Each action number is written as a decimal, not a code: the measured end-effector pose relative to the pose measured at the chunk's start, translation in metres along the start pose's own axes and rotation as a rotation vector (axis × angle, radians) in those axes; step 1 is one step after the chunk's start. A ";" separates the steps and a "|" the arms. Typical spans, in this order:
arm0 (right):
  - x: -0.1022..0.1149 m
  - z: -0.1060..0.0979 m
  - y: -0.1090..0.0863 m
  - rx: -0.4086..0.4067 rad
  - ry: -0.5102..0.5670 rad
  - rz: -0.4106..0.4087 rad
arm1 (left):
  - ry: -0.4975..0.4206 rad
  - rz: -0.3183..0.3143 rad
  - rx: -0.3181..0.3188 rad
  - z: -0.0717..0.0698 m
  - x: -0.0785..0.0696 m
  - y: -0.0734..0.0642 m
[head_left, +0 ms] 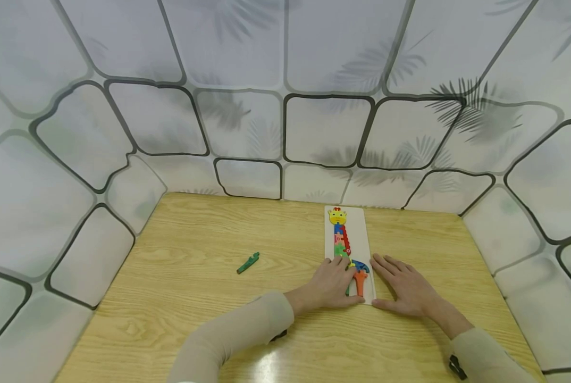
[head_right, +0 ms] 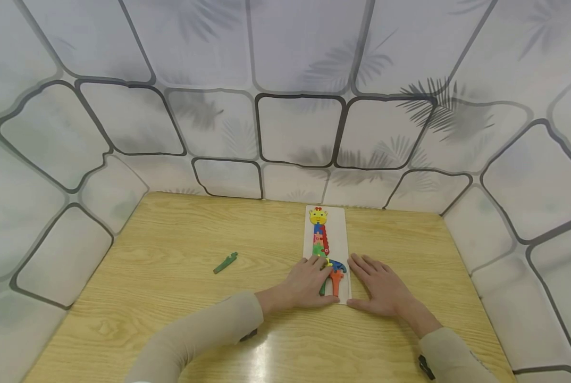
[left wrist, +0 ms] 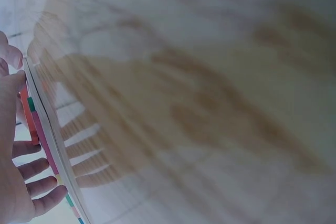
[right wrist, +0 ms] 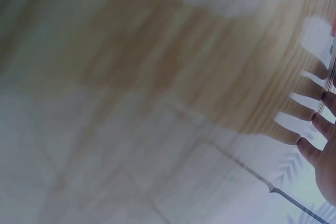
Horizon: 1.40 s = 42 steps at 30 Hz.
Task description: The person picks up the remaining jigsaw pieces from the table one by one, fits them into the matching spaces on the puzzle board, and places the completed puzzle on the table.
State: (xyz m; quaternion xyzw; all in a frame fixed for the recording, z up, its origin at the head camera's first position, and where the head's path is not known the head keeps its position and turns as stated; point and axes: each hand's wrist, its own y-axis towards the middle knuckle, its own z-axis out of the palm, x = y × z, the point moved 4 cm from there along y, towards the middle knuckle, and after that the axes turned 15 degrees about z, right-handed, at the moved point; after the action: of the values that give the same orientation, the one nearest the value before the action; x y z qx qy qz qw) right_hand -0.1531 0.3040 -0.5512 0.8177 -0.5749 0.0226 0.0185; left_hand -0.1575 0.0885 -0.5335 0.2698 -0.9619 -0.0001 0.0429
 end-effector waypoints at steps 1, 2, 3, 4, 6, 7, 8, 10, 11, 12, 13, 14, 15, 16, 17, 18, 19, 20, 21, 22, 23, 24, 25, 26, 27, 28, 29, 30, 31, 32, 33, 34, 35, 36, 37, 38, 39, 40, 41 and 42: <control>0.000 0.000 0.000 0.002 -0.002 0.001 | 0.004 0.001 -0.001 0.000 0.000 0.000; 0.000 0.000 0.000 0.004 -0.001 0.002 | 0.007 0.002 -0.002 0.001 0.000 0.000; 0.000 0.000 0.000 0.006 0.000 0.003 | 0.010 0.003 -0.004 0.001 0.000 0.000; 0.000 0.000 0.000 0.007 0.001 0.004 | 0.009 0.003 -0.006 0.001 0.000 0.000; 0.001 0.000 0.000 0.008 0.003 0.005 | 0.008 0.004 -0.012 0.002 0.000 0.000; 0.001 0.000 0.000 0.007 0.003 0.005 | 0.007 0.004 -0.014 0.002 0.000 0.000; 0.001 0.000 0.000 0.007 0.004 0.006 | 0.004 0.003 -0.016 0.002 0.000 0.000; 0.001 0.000 0.000 0.006 0.004 0.006 | -0.002 0.002 -0.015 0.002 0.000 0.000; 0.001 0.001 0.000 0.006 0.003 0.006 | -0.006 0.002 -0.014 0.002 0.001 0.000; 0.001 0.001 0.000 0.006 0.004 0.006 | -0.010 0.001 -0.011 0.002 0.001 0.000; 0.000 0.001 0.000 0.005 0.003 0.005 | -0.013 0.000 -0.008 0.002 0.001 0.000; 0.000 0.001 0.000 0.004 0.002 0.004 | -0.015 -0.001 -0.006 0.002 0.001 0.001; 0.000 0.002 0.000 0.003 0.002 0.003 | -0.017 -0.002 -0.002 0.001 0.001 0.001; 0.000 0.002 0.000 0.001 0.001 0.002 | -0.018 -0.003 0.000 0.001 0.001 0.001; 0.000 0.002 0.000 -0.002 -0.001 0.000 | -0.021 -0.004 0.003 0.001 0.001 0.001; 0.000 0.002 0.000 -0.004 -0.001 -0.001 | -0.020 -0.006 0.006 0.001 0.001 0.001; 0.000 0.002 0.000 -0.006 -0.001 -0.002 | -0.017 -0.007 0.009 0.001 0.001 0.001; 0.000 0.001 0.000 -0.007 -0.001 -0.004 | -0.015 -0.008 0.011 0.001 0.001 0.001; 0.000 0.001 0.000 -0.009 -0.001 -0.004 | -0.014 -0.009 0.013 0.000 0.001 0.001; 0.000 0.001 0.000 -0.009 -0.002 -0.004 | -0.012 -0.009 0.013 0.000 0.001 0.001; 0.000 0.001 0.000 -0.010 -0.004 -0.004 | -0.009 -0.009 0.015 0.000 0.001 0.001; 0.000 0.000 0.000 -0.010 -0.003 -0.004 | -0.007 -0.009 0.015 0.000 0.001 0.001; 0.001 0.000 0.000 -0.009 -0.003 -0.004 | -0.006 -0.008 0.016 0.000 0.001 0.001; 0.001 -0.001 0.000 -0.008 -0.004 -0.003 | -0.006 -0.007 0.018 0.000 0.001 0.001; 0.002 -0.002 0.000 -0.008 -0.006 -0.003 | -0.007 -0.007 0.019 0.000 0.001 0.001; 0.002 -0.002 0.000 -0.007 -0.007 -0.004 | -0.005 -0.005 0.021 0.000 0.001 0.001; 0.002 -0.003 0.000 -0.006 -0.007 -0.004 | -0.006 -0.005 0.023 0.000 0.001 0.001; 0.003 -0.003 -0.001 -0.004 -0.006 -0.004 | -0.006 -0.004 0.024 -0.001 0.001 0.001; 0.003 -0.004 -0.001 -0.003 -0.006 -0.005 | -0.006 -0.003 0.026 -0.001 0.001 0.001; 0.003 -0.004 -0.001 -0.002 -0.006 -0.005 | -0.006 -0.002 0.026 0.000 0.001 0.001; 0.003 -0.004 -0.001 -0.001 -0.005 -0.006 | -0.008 -0.002 0.025 0.000 0.001 0.001; 0.003 -0.004 -0.001 -0.001 -0.005 -0.006 | -0.008 0.000 0.025 0.000 0.001 0.001; 0.003 -0.005 -0.001 -0.001 -0.005 -0.006 | -0.012 0.000 0.024 0.000 0.002 0.001; 0.003 -0.004 -0.001 0.000 -0.006 -0.006 | -0.013 0.000 0.024 0.000 0.002 0.001; 0.003 -0.004 -0.001 -0.001 -0.008 -0.006 | -0.014 0.000 0.024 0.000 0.002 0.001; 0.003 -0.004 -0.001 0.000 -0.009 -0.006 | -0.015 0.000 0.024 0.000 0.002 0.001; 0.003 -0.004 -0.001 0.000 -0.010 -0.006 | -0.015 0.001 0.026 -0.001 0.002 0.001; 0.003 -0.004 -0.001 0.000 -0.011 -0.005 | -0.014 0.001 0.028 -0.001 0.002 0.001; 0.003 -0.004 -0.001 0.001 -0.011 -0.004 | -0.013 0.002 0.029 -0.002 0.002 0.001; 0.003 -0.004 -0.001 0.002 -0.011 -0.004 | -0.010 0.002 0.031 -0.002 0.001 0.001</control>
State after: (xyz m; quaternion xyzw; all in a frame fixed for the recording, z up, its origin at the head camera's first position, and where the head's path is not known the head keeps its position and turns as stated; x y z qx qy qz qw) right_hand -0.1514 0.3018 -0.5474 0.8190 -0.5733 0.0187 0.0146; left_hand -0.1589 0.0885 -0.5314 0.2696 -0.9623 0.0133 0.0338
